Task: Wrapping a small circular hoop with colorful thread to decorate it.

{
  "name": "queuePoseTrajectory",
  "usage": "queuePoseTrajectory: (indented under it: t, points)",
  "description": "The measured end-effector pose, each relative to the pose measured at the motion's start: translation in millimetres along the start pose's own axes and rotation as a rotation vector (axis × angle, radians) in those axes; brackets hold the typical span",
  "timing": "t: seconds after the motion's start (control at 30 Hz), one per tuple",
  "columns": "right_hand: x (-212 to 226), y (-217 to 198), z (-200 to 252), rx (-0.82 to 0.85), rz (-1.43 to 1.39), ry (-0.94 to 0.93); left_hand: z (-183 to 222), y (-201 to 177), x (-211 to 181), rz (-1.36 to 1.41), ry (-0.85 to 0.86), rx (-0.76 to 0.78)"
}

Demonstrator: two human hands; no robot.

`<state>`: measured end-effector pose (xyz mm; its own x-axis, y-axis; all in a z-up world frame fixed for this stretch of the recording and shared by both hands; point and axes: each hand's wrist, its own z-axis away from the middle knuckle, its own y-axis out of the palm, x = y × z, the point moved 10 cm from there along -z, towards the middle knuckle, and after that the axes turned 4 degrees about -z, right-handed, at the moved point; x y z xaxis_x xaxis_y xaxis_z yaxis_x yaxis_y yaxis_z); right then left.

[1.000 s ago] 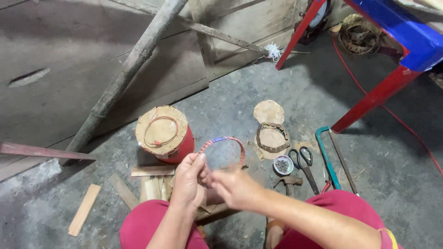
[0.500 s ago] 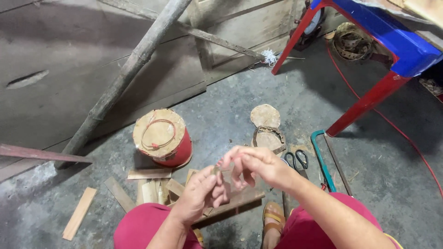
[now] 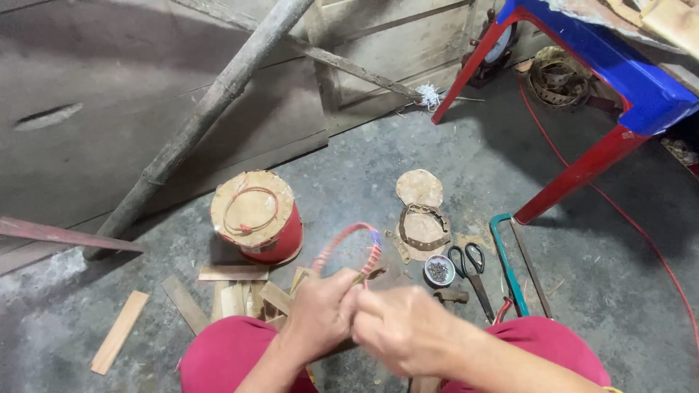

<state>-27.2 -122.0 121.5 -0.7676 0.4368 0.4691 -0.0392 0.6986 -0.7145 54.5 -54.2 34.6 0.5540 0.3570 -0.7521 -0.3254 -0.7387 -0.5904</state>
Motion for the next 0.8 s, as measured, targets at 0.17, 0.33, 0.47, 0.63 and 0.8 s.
queuePoseTrajectory:
  t: [0.17,0.33,0.47,0.63,0.8]
  points:
    - [-76,5,7,0.280,-0.080,0.391,18,60,-20,-0.279,0.356,0.266]
    - [-127,43,15,0.424,-0.293,0.666,23,33,-75,-0.285,0.566,0.156]
    - [-132,58,15,0.594,-0.338,0.850,23,7,-72,-0.208,0.517,-0.062]
    - [-133,60,16,0.645,-0.353,0.947,23,2,-65,-0.168,0.453,-0.106]
    - [-185,-34,24,0.284,-0.129,1.267,9,-12,-20,-0.036,0.232,-0.168]
